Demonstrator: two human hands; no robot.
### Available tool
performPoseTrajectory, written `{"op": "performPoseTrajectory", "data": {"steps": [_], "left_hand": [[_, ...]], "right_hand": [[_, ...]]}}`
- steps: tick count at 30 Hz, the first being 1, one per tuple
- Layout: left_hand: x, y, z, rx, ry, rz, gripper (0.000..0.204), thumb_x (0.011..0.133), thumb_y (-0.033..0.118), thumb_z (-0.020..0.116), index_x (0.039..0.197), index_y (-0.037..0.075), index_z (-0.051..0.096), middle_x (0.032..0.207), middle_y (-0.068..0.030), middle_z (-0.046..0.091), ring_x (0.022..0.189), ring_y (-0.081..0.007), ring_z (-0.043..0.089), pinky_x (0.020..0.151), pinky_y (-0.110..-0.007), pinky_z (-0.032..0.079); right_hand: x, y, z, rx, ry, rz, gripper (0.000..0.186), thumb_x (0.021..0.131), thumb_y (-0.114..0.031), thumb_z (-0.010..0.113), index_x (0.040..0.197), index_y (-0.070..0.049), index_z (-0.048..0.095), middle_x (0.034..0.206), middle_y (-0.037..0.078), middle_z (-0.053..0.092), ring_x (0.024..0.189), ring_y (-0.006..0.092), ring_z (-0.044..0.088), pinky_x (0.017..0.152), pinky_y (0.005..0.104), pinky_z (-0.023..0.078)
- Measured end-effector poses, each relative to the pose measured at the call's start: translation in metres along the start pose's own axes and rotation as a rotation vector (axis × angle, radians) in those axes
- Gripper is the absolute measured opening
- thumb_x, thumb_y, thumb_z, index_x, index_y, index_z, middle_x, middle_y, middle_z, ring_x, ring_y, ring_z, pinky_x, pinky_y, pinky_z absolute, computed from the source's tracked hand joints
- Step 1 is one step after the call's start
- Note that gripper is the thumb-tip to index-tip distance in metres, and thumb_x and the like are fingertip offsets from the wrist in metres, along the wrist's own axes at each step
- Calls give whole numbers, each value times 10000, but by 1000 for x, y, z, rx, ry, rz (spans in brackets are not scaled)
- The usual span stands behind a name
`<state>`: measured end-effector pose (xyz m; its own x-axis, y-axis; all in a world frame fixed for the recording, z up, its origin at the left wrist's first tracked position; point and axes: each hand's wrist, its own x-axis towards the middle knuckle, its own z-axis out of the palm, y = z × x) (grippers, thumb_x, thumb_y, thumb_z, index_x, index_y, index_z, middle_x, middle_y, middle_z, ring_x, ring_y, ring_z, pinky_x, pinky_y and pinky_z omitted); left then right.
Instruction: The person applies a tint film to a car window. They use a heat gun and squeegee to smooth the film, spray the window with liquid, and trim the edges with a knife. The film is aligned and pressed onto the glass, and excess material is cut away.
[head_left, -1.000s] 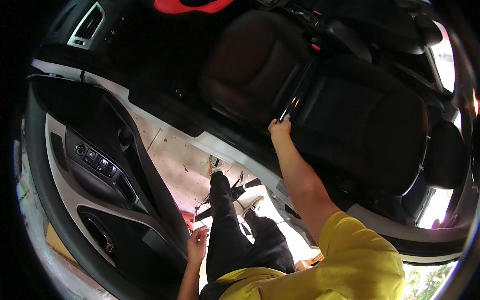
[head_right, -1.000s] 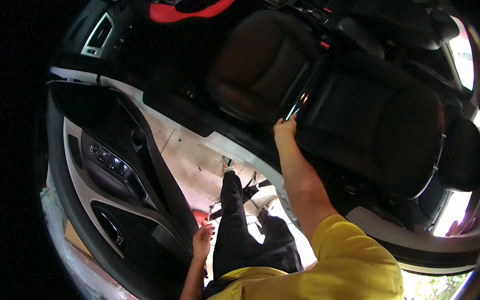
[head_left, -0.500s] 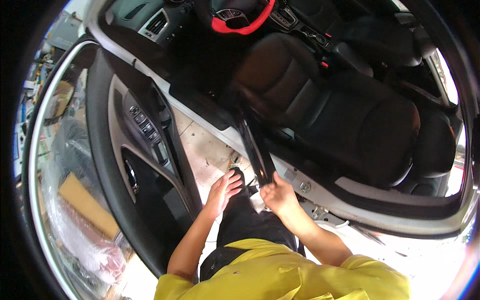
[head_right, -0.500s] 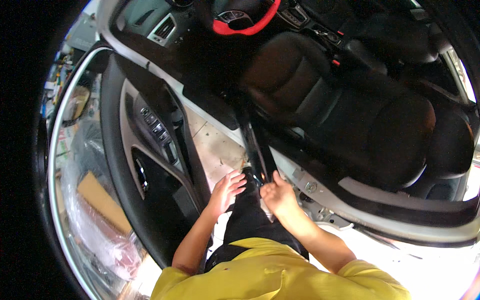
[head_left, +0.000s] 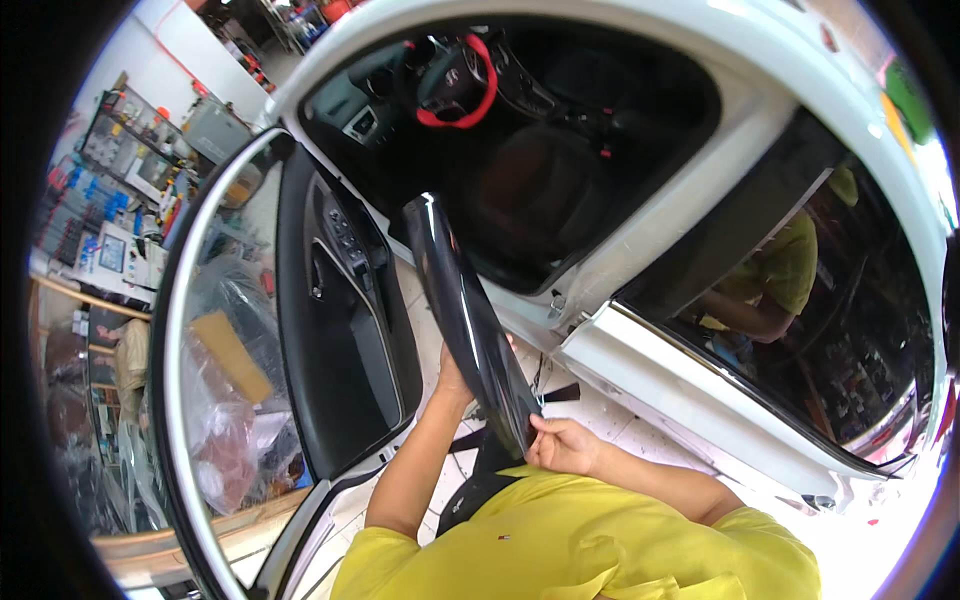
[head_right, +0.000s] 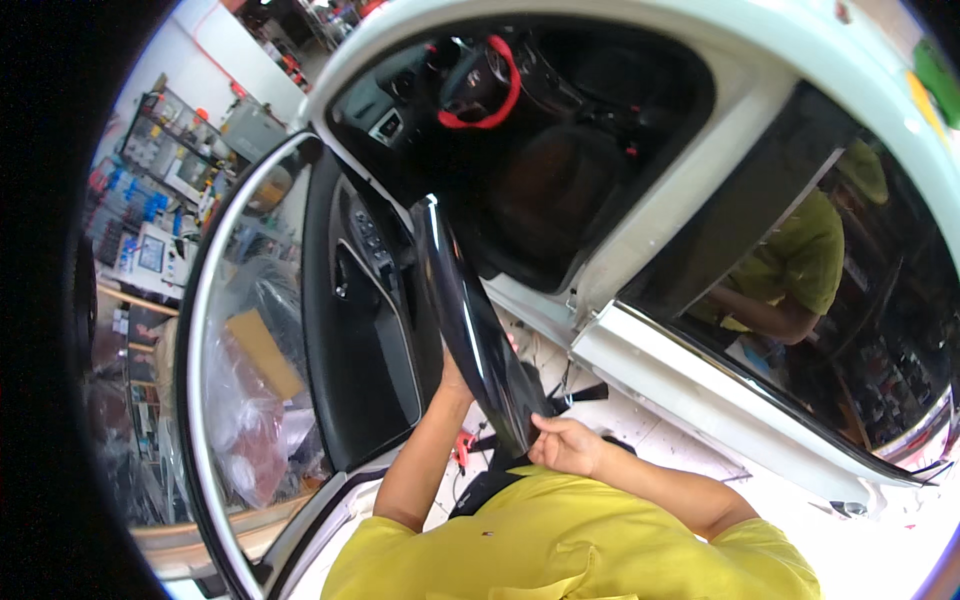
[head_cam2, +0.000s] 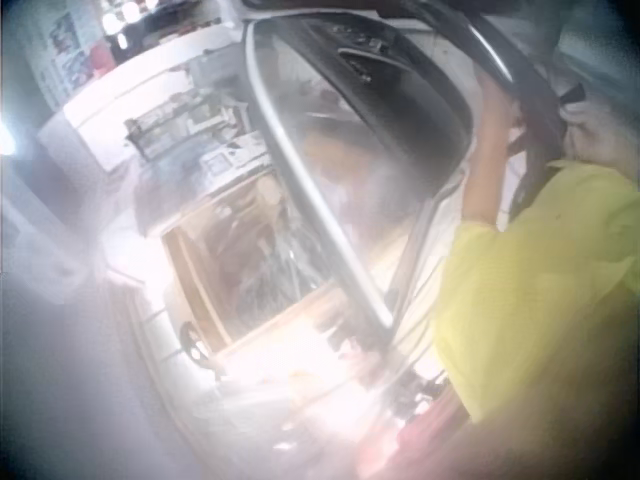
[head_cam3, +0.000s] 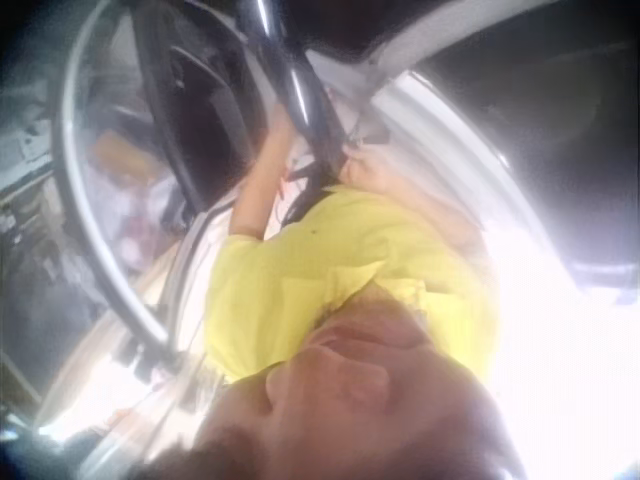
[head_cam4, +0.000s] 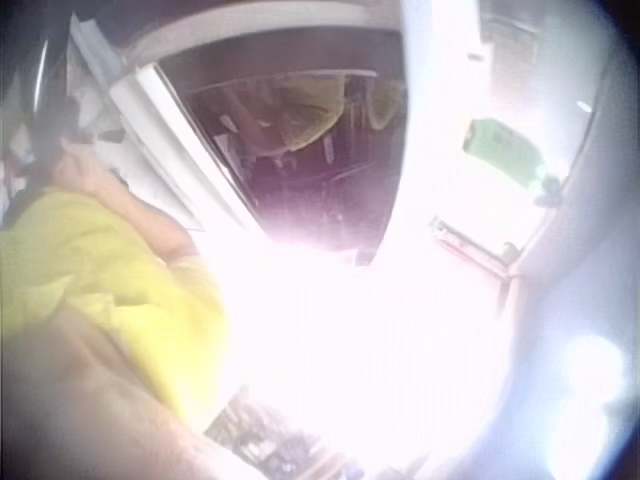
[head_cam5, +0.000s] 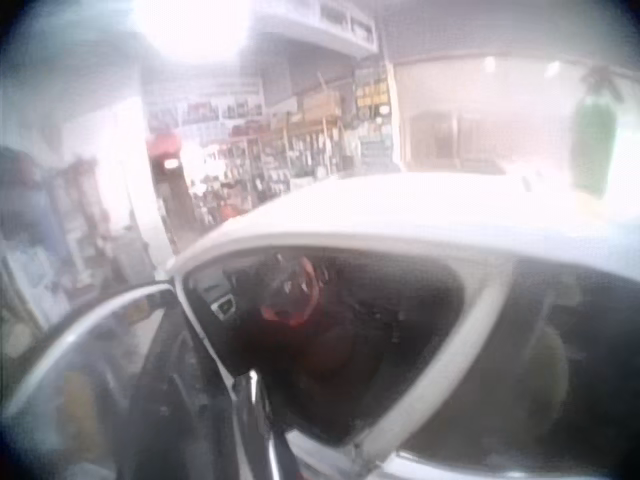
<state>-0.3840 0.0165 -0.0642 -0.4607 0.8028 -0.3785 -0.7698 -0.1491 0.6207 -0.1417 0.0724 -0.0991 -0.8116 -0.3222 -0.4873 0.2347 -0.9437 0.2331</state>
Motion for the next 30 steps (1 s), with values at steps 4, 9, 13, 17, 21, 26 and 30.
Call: {"op": "performPoseTrajectory", "data": {"steps": [4, 9, 13, 17, 21, 26, 30], "left_hand": [[-62, 23, 38, 206, -91, 139, 531, 967, 507, 704, 1199, 33, 640, 963, -183, 732, 808, -324, 759, 717, -465, 661], [-133, 54, 29, 418, -119, -79, 494, 901, 227, 763, 1328, 32, 608, 1089, -92, 708, 910, -187, 724, 792, -339, 625], [-196, 15, 21, 577, -346, -296, 687, 845, 179, 792, 1458, 36, 518, 1228, -78, 662, 1058, -167, 655, 898, -323, 547], [-243, -33, 24, 779, -510, -193, 844, 840, 258, 828, 1544, 21, 426, 1397, -106, 588, 1263, -205, 547, 1061, -368, 444], [-270, -42, 20, 930, -585, -241, 1010, 835, 337, 863, 1629, 7, 335, 1566, -134, 513, 1467, -242, 438, 1224, -413, 341], [-285, -26, 25, 929, -591, -672, 1024, 815, 372, 908, 1594, -23, 372, 1482, -123, 562, 1354, -200, 499, 1170, -354, 384], [-300, 3, 26, 905, -638, -614, 1036, 797, 348, 929, 1587, -37, 379, 1463, -123, 577, 1318, -190, 527, 1141, -357, 426]], "right_hand": [[-67, 30, 21, -730, 203, 51, 344, 987, -379, 773, 1070, -46, 779, 1088, 97, 791, 922, 193, 731, 796, 344, 573], [-149, 32, 173, -1771, 258, -974, 166, 969, -142, 735, 1082, -21, 749, 1016, 115, 745, 870, 218, 702, 796, 379, 568], [-161, 99, 313, -2179, -616, -1730, 510, 803, -136, 850, 1272, -20, 685, 1287, 203, 677, 1083, 372, 664, 886, 459, 538], [-116, 193, 377, -1915, -1240, -1942, 627, 741, -425, 821, 1207, -29, 682, 1228, 162, 645, 1179, 352, 610, 1053, 480, 443], [-101, 180, 375, -2135, -1244, -1901, 302, 768, -326, 775, 692, -93, 598, 742, 29, 568, 833, 246, 582, 895, 399, 453], [-149, 98, 366, -2353, -1190, -1661, 188, 783, -137, 756, 759, -51, 590, 823, 71, 623, 859, 280, 659, 1047, 485, 495], [-213, 30, 355, -2524, -735, -1795, 240, 847, -106, 729, 1062, -3, 698, 1176, 172, 693, 1207, 355, 641, 1098, 500, 466]]}}
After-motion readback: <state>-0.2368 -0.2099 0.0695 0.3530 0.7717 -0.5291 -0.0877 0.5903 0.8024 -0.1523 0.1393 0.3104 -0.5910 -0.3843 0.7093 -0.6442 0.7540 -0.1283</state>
